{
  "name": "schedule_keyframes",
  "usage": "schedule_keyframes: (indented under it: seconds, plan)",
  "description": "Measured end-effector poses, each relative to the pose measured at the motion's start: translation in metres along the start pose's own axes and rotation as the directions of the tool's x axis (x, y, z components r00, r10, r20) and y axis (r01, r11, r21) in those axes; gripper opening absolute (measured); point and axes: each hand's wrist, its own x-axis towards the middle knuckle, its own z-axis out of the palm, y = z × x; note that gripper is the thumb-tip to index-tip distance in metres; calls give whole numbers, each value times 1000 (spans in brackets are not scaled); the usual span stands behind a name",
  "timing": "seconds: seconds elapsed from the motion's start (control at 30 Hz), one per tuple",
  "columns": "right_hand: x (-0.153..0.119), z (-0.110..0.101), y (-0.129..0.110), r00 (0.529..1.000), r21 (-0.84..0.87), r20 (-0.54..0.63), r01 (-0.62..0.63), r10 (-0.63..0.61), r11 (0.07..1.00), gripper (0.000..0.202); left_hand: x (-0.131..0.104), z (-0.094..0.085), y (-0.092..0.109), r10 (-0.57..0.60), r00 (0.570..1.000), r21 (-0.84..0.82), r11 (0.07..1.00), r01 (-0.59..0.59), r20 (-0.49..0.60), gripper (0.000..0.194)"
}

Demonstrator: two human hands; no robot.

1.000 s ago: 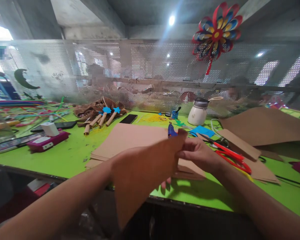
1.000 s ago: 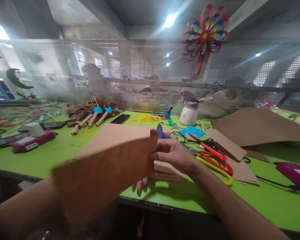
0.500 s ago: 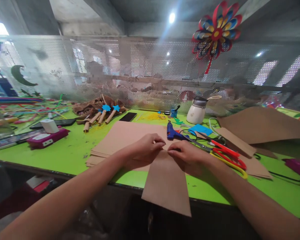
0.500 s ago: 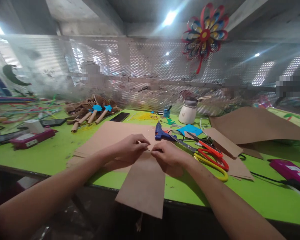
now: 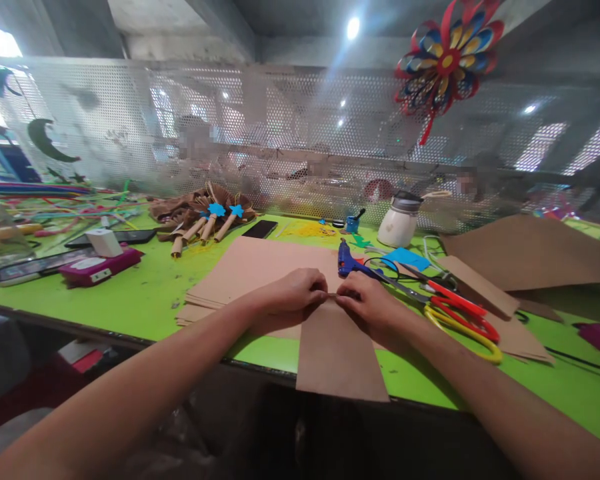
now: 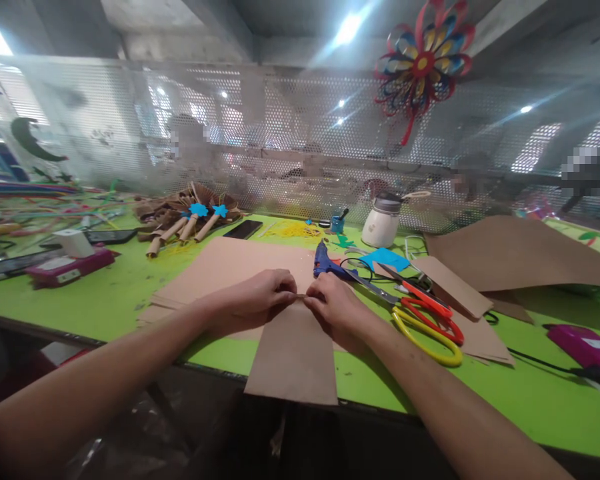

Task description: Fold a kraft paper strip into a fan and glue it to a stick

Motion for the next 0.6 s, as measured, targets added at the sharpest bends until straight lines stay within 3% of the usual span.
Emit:
schedule_keyframes:
  seconds: [0.13, 0.37, 0.6]
  plan:
    - [-2, 3, -6, 999, -20, -43, 2, -3, 1000, 16, 0, 0, -2, 15, 1000, 89, 996, -15, -7, 21]
    - [2, 8, -5, 997, 2, -30, 76, -76, 997, 12, 9, 11, -10, 150, 987, 185, 973, -139, -50, 21]
    - [3, 3, -3, 998, 78, 36, 52, -55, 996, 8, 10, 12, -11, 124, 990, 177, 978, -111, -63, 15]
